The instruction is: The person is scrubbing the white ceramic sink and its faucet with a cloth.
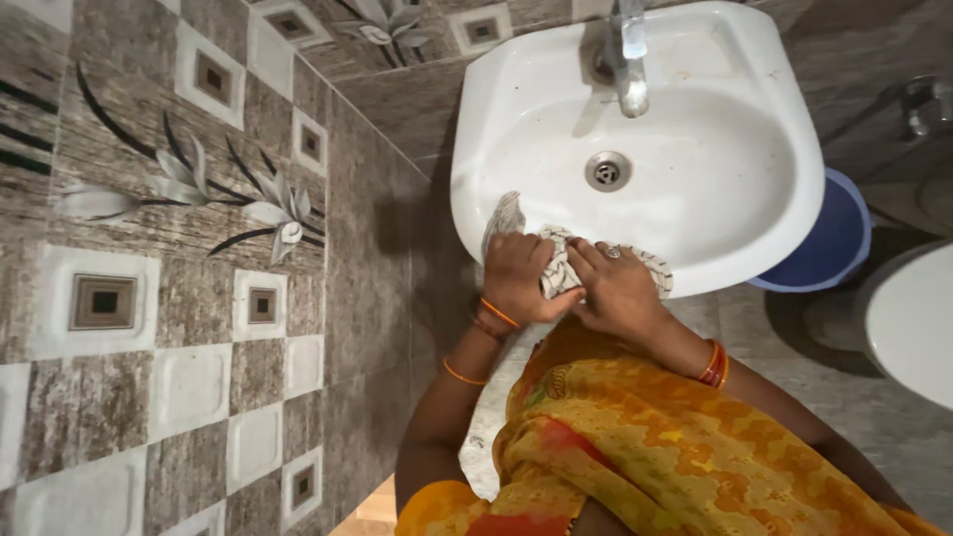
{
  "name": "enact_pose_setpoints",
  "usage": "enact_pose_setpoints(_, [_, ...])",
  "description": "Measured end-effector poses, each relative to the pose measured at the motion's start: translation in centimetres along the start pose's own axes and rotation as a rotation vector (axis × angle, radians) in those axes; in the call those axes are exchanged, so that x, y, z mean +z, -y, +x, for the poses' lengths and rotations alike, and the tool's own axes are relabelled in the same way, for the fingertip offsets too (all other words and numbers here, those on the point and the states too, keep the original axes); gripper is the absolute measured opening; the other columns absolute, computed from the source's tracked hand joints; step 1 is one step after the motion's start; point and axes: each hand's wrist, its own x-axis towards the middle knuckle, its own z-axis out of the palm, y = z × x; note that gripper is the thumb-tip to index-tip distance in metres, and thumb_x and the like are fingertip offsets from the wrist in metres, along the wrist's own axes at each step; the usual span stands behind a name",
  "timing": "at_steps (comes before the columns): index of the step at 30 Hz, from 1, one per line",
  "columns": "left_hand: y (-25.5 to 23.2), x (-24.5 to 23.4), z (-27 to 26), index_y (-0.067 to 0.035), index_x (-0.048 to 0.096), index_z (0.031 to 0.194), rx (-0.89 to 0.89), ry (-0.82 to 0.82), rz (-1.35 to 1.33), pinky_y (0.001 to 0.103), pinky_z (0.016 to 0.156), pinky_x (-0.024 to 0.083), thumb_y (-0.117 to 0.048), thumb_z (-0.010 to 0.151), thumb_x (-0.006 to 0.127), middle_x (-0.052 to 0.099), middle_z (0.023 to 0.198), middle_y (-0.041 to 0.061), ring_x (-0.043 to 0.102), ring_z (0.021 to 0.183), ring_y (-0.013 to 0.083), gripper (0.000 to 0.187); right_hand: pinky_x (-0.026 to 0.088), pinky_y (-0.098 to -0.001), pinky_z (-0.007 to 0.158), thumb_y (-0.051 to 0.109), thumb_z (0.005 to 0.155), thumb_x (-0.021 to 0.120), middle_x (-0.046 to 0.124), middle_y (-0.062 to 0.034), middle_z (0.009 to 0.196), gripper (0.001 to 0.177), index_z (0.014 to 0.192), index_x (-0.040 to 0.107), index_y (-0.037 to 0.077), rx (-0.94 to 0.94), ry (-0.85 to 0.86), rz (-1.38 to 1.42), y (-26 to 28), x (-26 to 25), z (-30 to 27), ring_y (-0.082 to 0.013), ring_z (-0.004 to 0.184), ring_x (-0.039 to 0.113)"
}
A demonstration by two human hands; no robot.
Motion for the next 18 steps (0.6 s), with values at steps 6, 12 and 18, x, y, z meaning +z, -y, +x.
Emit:
enact_pose_setpoints(6, [-5.0, 4.3, 0.0, -0.006, 0.064, 0.105, -0.159, -0.051, 0.118, 0.047, 0.088, 0.042, -0.055, 0.076, 0.079, 0.062, 0.095, 0.011, 0.058, 0.088, 0.0276, 0.059, 0.050, -0.0500, 0.100, 0.025, 0.068, 0.079, 0.063, -0.0138, 0.137, 0.073, 0.135, 0.059, 0.004, -0.112, -0.022, -0.010, -4.4, -2.7, -3.4, -0.0355, 0.117, 0.065])
enact_pose_setpoints(12, [-9.9, 8.3, 1.7, -0.004, 0.066, 0.108, -0.219, -0.093, 0.145, 0.045, 0.084, 0.040, -0.057, 0.083, 0.073, 0.063, 0.097, 0.010, 0.059, 0.088, 0.0260, 0.058, 0.051, -0.0484, 0.092, 0.036, 0.066, 0.083, 0.066, -0.0115, 0.133, 0.077, 0.135, 0.060, 0.011, -0.076, 0.118, -0.034, -10.7, -4.8, -6.1, -0.0303, 0.113, 0.066])
enact_pose_setpoints(18, [-13.6, 12.1, 5.3, -0.003, 0.068, 0.097, -0.281, 0.124, 0.213, 0.046, 0.077, 0.040, -0.063, 0.086, 0.069, 0.065, 0.087, 0.014, 0.058, 0.077, 0.0286, 0.061, 0.049, -0.0489, 0.093, 0.043, 0.063, 0.081, 0.071, -0.0069, 0.127, 0.068, 0.123, 0.070, 0.012, -0.277, -0.028, 0.035, -18.0, -5.4, -7.1, -0.0282, 0.110, 0.067])
